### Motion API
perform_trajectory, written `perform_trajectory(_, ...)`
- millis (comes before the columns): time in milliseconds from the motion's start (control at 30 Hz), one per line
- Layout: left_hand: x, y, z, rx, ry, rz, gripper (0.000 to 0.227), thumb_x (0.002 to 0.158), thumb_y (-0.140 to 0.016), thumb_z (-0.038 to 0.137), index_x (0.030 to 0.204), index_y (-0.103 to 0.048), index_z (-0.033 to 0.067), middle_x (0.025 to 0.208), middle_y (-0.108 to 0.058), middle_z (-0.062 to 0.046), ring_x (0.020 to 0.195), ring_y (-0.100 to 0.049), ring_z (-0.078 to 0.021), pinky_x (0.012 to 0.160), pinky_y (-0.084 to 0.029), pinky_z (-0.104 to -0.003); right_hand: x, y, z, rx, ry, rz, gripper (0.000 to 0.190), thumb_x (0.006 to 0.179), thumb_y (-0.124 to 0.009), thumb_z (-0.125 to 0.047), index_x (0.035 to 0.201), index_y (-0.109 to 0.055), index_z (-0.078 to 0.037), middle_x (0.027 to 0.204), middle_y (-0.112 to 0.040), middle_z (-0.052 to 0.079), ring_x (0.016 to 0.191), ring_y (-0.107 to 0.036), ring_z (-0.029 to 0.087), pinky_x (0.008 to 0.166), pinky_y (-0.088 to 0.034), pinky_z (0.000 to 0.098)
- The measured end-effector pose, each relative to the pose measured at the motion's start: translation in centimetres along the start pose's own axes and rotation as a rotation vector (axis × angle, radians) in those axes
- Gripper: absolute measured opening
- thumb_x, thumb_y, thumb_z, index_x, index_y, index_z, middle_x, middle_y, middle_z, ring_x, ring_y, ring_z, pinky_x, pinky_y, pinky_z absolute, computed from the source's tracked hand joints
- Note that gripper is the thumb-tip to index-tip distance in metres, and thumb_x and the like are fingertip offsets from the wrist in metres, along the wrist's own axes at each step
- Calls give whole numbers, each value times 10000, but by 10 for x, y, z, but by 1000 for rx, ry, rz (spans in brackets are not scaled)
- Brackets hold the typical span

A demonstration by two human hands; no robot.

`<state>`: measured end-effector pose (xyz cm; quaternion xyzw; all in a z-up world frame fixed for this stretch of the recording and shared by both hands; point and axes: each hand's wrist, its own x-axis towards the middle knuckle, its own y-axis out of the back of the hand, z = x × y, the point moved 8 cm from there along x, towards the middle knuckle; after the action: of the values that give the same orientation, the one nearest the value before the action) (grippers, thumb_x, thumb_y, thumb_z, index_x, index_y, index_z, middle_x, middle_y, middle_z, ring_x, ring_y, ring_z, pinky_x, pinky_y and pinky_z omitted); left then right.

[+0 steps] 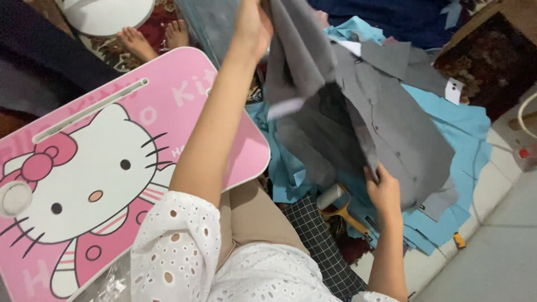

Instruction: Attaching a price tag to a vest and then using a lint roller to remove lint and dust from the garment.

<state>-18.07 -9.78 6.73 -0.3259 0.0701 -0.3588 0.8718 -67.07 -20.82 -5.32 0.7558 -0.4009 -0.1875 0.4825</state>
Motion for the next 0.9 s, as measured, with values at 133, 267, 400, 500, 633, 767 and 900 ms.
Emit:
perform_trajectory(133,-21,26,36,74,51,44,385,982,-574,264,1195,-681,-38,1208,-700,-181,1106,-641,-262,1004,-466,-401,-16,8,-82,241,51,-85,245,1047,-659,-318,921,-700,-111,815,-723,178,837,-696,411,691,-514,486)
perform_trajectory(267,-39,80,59,150,94,86,417,975,-568,293,1196,-686,-41,1198,-707,-196,1104,-651,-280,998,-473,-417,-38,10,-178,490,257,-246,278,977,-683,-287,759,-691,-115,561,-676,86,546,-661,235,564,-508,373)
perform_trajectory(400,-109,114,106,222,125,130,449,968,-561,321,1196,-691,-43,1188,-714,-211,1101,-660,-298,992,-479,-433,-66,-17,-265,486,489,-383,292,944,-701,-270,726,-640,-85,582,-676,172,566,-683,387,507,-509,420)
perform_trajectory(500,-181,125,147,282,152,178,473,963,-556,343,1196,-695,-45,1181,-720,-222,1099,-668,-311,988,-484,-444,-93,-28,-344,397,761,-461,168,937,-675,-234,829,-660,-106,609,-705,147,578,-707,366,531,-549,434)
perform_trajectory(633,-263,182,169,371,181,245,505,956,-549,371,1196,-700,-47,1171,-727,-237,1097,-677,-329,982,-491,-460,-133,-78,-411,286,1016,-669,310,860,-671,-239,1087,-631,-32,831,-753,179,751,-741,381,669,-569,474)
perform_trajectory(767,-348,237,192,444,211,315,538,949,-542,400,1196,-705,-49,1161,-735,-252,1094,-687,-347,976,-498,-476,-183,-103,-453,202,1170,-917,564,894,-639,-258,1360,-573,53,1024,-755,257,906,-736,438,795,-566,550)
perform_trajectory(900,-436,282,208,490,243,402,570,942,-535,428,1197,-710,-51,1151,-742,-267,1091,-697,-365,970,-505,-491,-194,-63,-470,283,1207,-1185,542,956,-526,-167,1420,-507,113,1141,-710,338,995,-706,500,840,-552,584)
